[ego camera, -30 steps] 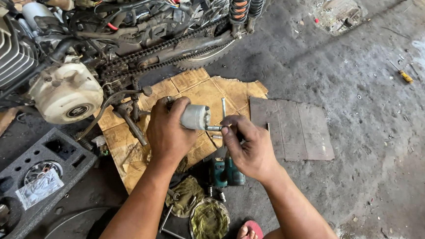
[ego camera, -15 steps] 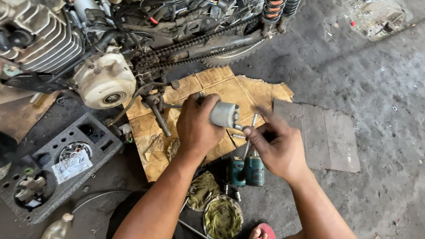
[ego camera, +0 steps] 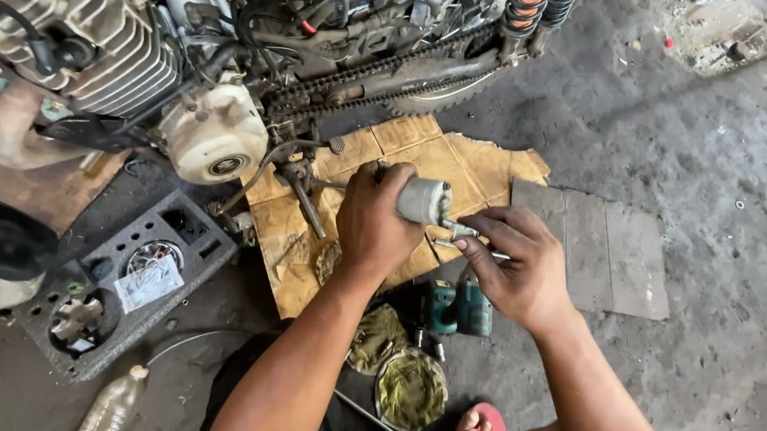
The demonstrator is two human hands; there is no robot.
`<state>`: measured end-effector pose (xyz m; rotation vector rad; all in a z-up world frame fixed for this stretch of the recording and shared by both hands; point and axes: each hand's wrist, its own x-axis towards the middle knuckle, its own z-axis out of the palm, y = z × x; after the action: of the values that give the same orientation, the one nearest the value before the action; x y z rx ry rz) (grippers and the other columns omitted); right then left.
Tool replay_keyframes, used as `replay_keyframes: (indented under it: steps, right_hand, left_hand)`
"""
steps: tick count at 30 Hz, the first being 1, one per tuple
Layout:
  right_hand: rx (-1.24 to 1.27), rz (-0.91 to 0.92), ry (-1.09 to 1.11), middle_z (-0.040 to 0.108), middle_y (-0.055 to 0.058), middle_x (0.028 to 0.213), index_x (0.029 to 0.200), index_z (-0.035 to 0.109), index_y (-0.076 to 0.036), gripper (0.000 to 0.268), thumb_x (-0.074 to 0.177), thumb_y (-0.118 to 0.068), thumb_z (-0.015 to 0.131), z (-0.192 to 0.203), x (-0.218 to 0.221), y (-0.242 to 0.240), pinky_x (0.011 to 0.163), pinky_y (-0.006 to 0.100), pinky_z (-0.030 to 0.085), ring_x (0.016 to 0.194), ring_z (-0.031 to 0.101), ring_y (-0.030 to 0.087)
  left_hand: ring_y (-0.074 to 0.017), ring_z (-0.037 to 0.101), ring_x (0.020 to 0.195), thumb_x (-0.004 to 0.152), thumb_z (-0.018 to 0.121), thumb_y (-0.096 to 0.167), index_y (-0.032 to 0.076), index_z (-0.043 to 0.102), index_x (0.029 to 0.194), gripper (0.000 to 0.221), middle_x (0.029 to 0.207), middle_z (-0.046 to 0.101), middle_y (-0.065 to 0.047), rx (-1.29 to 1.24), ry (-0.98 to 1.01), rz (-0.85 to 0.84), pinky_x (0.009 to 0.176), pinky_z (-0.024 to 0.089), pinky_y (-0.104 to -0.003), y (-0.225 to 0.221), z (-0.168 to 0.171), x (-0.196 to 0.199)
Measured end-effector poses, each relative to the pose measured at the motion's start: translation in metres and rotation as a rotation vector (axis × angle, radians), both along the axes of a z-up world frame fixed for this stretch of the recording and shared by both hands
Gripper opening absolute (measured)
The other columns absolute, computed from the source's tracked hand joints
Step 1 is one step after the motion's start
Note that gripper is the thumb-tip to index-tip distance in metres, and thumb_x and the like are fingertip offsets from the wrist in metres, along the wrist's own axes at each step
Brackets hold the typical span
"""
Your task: Disassembling and inspecting a motorcycle starter motor using hand tools.
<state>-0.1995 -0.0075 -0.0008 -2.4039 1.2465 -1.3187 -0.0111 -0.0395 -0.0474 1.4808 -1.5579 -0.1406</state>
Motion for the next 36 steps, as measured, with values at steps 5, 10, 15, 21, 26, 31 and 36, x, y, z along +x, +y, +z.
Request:
replay_keyframes:
  steps: [5, 10, 15, 21, 26, 31, 36]
  right_hand:
    - [0.216, -0.075, -0.160, 0.069, 0.011, 0.063, 0.141, 0.056, -0.001, 0.053, 0.092, -0.011, 0.076, -0.002, 0.002, 0.012, 0.047, 0.033, 0.050, 0.050, 0.066, 0.025]
    - [0.171, 0.039, 0.000, 0.073, 0.010, 0.067, 0.119, 0.070, -0.004, 0.031, 0.093, -0.019, 0.074, 0.008, -0.013, 0.006, 0.049, 0.038, 0.057, 0.054, 0.072, 0.028]
    - [0.127, 0.241, 0.098, 0.070, 0.021, 0.082, 0.125, 0.069, 0.005, 0.049, 0.082, -0.015, 0.081, 0.044, -0.012, 0.009, 0.070, 0.053, 0.056, 0.072, 0.071, 0.040]
    - [0.086, 0.040, 0.077, 0.067, 0.010, 0.094, 0.098, 0.082, -0.012, 0.016, 0.093, -0.027, 0.079, 0.008, -0.021, 0.001, 0.063, 0.037, 0.055, 0.077, 0.069, 0.029]
    - [0.594, 0.004, -0.450, 0.060, 0.009, 0.057, 0.127, 0.064, -0.005, 0.027, 0.101, -0.014, 0.065, -0.005, -0.008, 0.003, 0.039, 0.027, 0.046, 0.044, 0.058, 0.016]
    - [0.699, 0.071, -0.660, 0.063, 0.016, 0.066, 0.105, 0.067, -0.001, 0.010, 0.103, -0.010, 0.065, -0.028, -0.028, -0.004, 0.044, 0.032, 0.054, 0.052, 0.065, 0.020]
    - [0.646, 0.129, -0.201, 0.072, 0.017, 0.131, 0.111, 0.071, 0.008, 0.033, 0.081, -0.006, 0.076, 0.004, -0.032, 0.001, 0.091, 0.029, 0.054, 0.108, 0.065, 0.016]
  left_hand:
    - [-0.0379, 0.069, 0.089, 0.055, 0.081, 0.015, 0.027, 0.064, 0.107, 0.055, 0.094, 0.059, -0.008, -0.001, -0.015, 0.006, 0.067, 0.060, -0.055, 0.005, 0.007, -0.006]
    - [-0.0389, 0.068, 0.091, 0.055, 0.083, 0.014, 0.026, 0.065, 0.107, 0.057, 0.096, 0.060, -0.010, 0.055, -0.003, -0.029, 0.068, 0.060, -0.056, 0.001, -0.004, -0.006]
    - [-0.0387, 0.067, 0.096, 0.057, 0.083, 0.013, 0.026, 0.063, 0.109, 0.057, 0.101, 0.060, -0.009, 0.079, 0.002, -0.026, 0.071, 0.060, -0.057, 0.002, 0.000, -0.004]
    - [-0.0374, 0.068, 0.095, 0.056, 0.082, 0.013, 0.028, 0.064, 0.110, 0.058, 0.101, 0.059, -0.008, 0.008, -0.048, -0.048, 0.070, 0.061, -0.055, 0.000, -0.008, -0.010]
    - [-0.0386, 0.068, 0.095, 0.055, 0.083, 0.012, 0.026, 0.064, 0.110, 0.060, 0.100, 0.059, -0.009, 0.018, -0.039, -0.070, 0.071, 0.060, -0.055, 0.005, -0.002, -0.010]
    - [-0.0402, 0.069, 0.095, 0.055, 0.081, 0.010, 0.024, 0.063, 0.110, 0.060, 0.100, 0.061, -0.011, 0.025, -0.024, -0.013, 0.073, 0.060, -0.057, 0.002, 0.001, -0.010]
    - [-0.0352, 0.062, 0.093, 0.064, 0.091, 0.013, 0.023, 0.060, 0.113, 0.059, 0.106, 0.063, -0.016, 0.036, -0.022, -0.056, 0.053, 0.048, -0.041, -0.005, -0.008, -0.009]
